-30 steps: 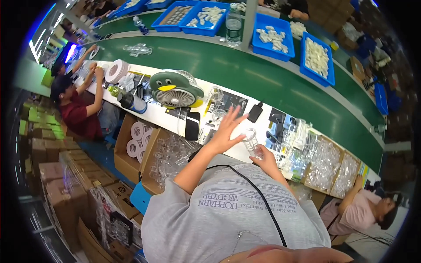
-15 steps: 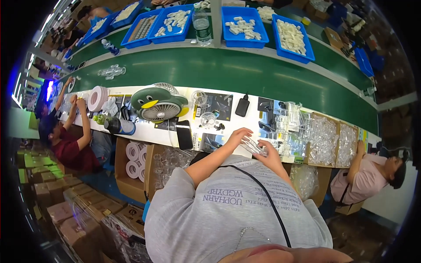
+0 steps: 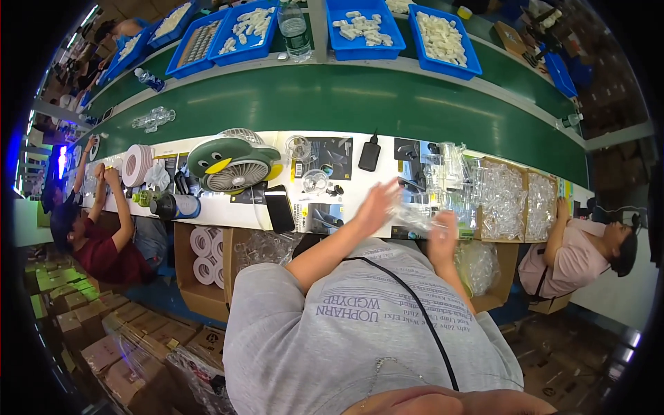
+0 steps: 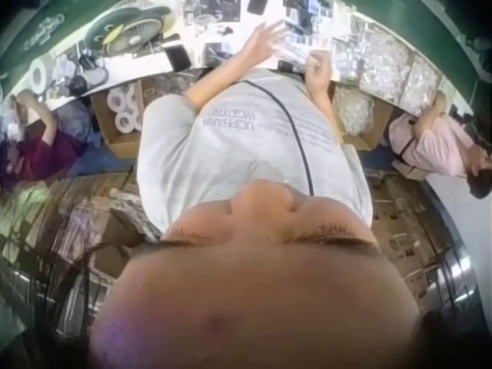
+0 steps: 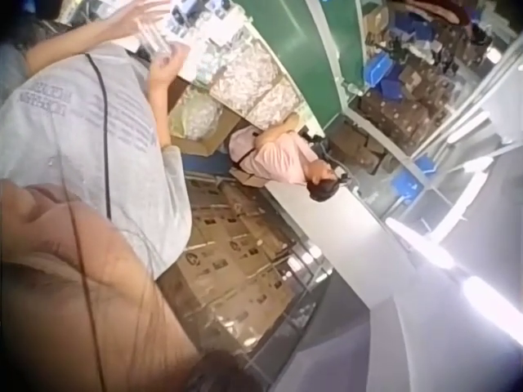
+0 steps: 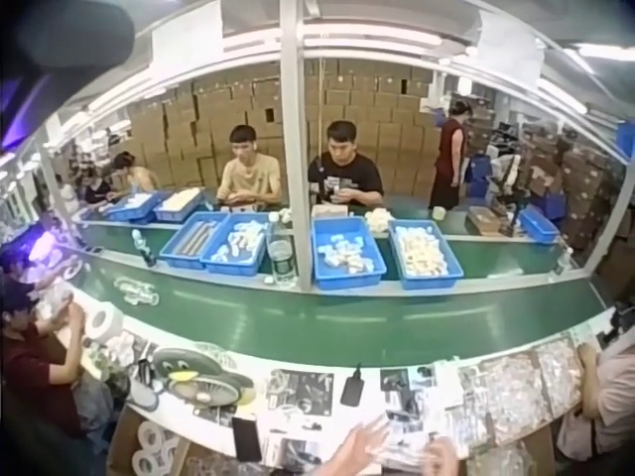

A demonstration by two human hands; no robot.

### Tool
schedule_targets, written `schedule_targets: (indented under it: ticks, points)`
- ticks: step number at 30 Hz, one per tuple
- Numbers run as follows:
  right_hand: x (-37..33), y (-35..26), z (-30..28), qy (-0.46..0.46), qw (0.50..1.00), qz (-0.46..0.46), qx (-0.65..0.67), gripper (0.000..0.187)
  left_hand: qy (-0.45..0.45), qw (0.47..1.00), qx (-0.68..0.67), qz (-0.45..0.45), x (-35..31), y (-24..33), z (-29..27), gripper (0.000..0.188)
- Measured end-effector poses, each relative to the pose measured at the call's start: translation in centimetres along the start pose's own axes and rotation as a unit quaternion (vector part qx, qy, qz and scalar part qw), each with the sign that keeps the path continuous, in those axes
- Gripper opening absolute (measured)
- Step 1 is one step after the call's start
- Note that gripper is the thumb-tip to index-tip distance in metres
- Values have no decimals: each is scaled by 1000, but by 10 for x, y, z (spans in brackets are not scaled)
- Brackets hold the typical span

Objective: Sorting and inspecting plastic cups and lids at a factory workstation.

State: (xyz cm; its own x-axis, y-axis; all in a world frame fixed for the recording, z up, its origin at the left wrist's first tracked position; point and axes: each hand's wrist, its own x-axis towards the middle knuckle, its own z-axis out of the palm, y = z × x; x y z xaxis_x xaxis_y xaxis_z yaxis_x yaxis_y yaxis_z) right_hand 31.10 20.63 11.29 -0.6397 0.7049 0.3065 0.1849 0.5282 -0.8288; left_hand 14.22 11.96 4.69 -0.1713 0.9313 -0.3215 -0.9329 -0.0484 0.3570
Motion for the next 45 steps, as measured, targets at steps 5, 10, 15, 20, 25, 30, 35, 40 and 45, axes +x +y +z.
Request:
schedule_targets:
  ticks: [5,10,15,20,25,30,35,40,45]
  points:
    - [16,-26,11,-70,991,111,29,13,-63,996,27,-48,-1,3,-1,40]
    - [24,-18,-20,173,983,-57,16,17,58,998,1,-34,1,2,2,45]
    - [29,-39,-42,372,908,-63,181,15,69,997,-34,8,-5,19,-7,50]
    - [-3,-19,10,-33,993,111,26,21,-40,997,64,-17,8,5,5,40]
    - [3,-15,10,-62,994,86,-6,26,26,996,50,-64,11,2,-18,28]
    - [2,-18,14,-94,989,108,-32,27,77,994,7,-81,5,-3,-36,21]
    - [-2,-5,17,-156,977,142,-46,30,102,988,2,-117,0,-6,-40,16]
    - [-1,-5,22,-176,973,141,-41,33,88,988,11,-127,-1,-1,-59,16]
    - [0,-7,20,-181,973,140,-36,35,135,982,39,-125,-4,4,-38,26]
